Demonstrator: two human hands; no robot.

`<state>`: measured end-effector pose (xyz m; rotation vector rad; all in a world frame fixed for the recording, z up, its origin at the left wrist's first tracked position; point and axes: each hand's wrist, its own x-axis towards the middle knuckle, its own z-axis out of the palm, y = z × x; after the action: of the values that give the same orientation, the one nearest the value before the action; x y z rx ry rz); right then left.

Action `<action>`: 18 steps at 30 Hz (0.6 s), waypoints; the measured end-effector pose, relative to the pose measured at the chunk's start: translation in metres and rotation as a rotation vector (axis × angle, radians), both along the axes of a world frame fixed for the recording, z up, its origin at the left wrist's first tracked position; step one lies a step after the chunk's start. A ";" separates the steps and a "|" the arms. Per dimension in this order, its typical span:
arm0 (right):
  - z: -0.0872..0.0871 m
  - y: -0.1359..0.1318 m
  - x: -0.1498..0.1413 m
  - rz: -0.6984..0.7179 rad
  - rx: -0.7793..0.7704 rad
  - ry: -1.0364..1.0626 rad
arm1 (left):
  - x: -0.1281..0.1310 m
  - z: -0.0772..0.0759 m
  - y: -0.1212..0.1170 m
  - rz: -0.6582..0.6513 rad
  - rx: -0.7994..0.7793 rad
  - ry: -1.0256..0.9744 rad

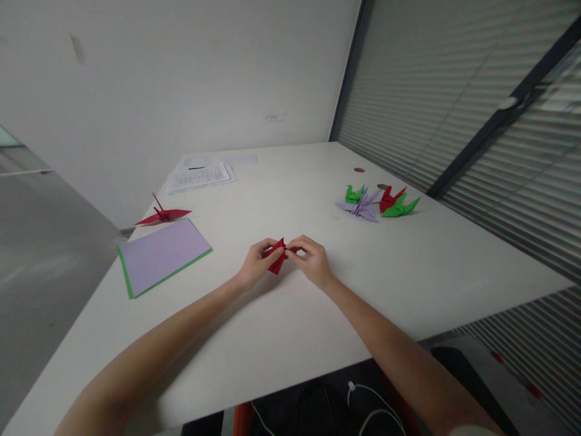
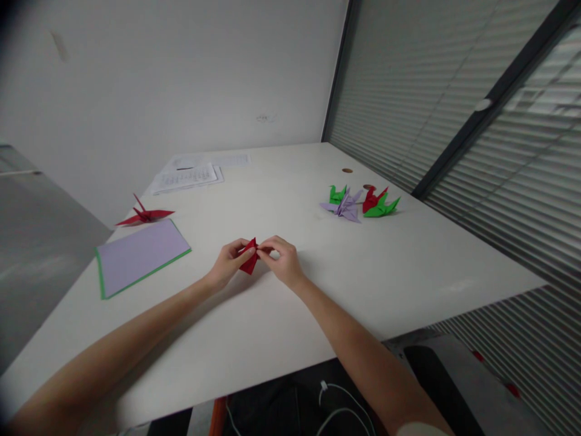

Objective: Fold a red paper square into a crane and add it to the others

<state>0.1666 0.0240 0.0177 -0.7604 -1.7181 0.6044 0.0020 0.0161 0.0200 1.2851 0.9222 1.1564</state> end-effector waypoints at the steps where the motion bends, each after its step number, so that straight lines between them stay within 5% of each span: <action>1: -0.001 0.000 -0.001 0.002 -0.026 0.017 | 0.000 0.001 -0.001 0.003 -0.003 -0.010; 18: -0.006 0.002 -0.009 0.077 -0.418 0.274 | 0.002 0.003 -0.001 0.084 0.024 -0.135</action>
<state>0.1577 0.0256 0.0121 -0.8572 -1.3877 1.0913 0.0037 0.0155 0.0229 1.1811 0.8714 1.3072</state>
